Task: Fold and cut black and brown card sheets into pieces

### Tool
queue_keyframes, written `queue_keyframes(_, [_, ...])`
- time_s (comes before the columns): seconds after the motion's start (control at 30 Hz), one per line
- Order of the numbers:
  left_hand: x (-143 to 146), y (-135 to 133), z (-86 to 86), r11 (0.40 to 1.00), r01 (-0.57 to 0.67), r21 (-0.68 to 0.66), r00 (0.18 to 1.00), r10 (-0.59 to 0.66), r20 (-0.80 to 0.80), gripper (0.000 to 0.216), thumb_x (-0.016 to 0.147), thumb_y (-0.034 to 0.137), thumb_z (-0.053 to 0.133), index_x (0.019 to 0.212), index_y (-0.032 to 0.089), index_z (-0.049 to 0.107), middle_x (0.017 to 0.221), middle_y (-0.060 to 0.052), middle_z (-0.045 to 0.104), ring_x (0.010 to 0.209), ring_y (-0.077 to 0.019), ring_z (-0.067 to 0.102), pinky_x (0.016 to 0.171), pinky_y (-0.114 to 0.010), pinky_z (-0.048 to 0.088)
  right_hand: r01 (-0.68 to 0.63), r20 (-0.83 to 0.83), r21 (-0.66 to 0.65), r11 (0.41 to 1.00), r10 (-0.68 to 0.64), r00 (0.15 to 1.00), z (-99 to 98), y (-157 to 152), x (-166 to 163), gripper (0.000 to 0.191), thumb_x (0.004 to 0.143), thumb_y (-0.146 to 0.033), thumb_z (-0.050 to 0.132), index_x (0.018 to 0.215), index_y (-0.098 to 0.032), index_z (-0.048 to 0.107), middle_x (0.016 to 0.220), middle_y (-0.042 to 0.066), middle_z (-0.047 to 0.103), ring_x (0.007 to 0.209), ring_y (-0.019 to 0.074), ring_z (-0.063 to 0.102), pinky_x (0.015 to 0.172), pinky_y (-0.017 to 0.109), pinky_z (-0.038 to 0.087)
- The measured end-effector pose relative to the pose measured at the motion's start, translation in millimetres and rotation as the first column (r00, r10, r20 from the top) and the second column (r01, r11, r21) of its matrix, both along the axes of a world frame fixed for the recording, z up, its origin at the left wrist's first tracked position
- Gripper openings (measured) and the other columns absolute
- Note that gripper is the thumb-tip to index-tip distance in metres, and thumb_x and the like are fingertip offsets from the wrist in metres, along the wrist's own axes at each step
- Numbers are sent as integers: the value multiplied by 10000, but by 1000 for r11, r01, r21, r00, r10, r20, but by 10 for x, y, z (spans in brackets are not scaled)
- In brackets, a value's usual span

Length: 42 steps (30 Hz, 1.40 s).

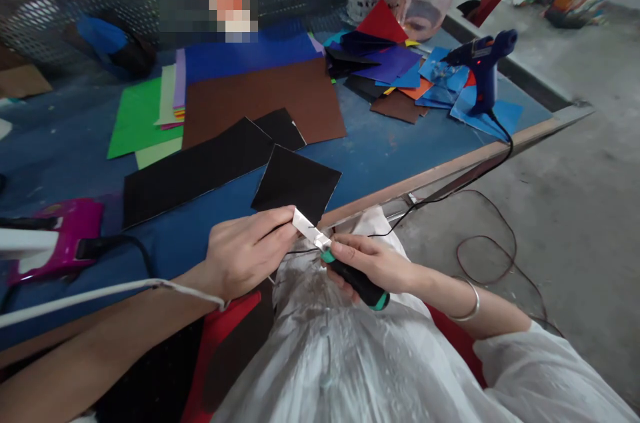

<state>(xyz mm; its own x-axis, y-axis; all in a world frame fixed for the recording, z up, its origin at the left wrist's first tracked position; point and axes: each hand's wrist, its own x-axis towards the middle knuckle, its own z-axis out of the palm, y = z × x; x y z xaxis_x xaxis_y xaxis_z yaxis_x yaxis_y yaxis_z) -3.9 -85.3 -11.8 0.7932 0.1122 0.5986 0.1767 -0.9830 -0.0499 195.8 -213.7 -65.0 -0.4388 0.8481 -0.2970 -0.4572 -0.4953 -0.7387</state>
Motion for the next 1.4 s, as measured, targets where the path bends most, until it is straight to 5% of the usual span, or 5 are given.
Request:
queue_keyframes(0.2, [-44,-93,1,996,27,85,1000,-27,-11,91,950,38,666,942,110,721,873,-54,816,796,-185,811,699,-238,627,14,4,50,999,-14,1000,-18,-26,-51,498,968,-689,614,898,-208,508,726,-47,595,546,73,563,477,204,451])
queue_keyframes(0.83, [-138,-132,-176,993,22,112,999,-25,21,206,839,-13,785,1011,80,719,975,-97,805,983,-255,813,775,-264,683,26,119,253,967,-58,991,-254,6,-56,468,1026,-666,524,913,-212,490,713,-56,542,553,75,499,525,236,402])
queue_keyframes(1.4, [-76,-127,-119,991,21,132,999,-25,30,211,846,-22,778,1000,101,702,945,-77,817,897,-243,826,682,-253,684,-3,136,214,977,-27,990,-230,30,3,510,1003,-710,521,922,-207,495,718,-53,544,551,75,517,496,224,402])
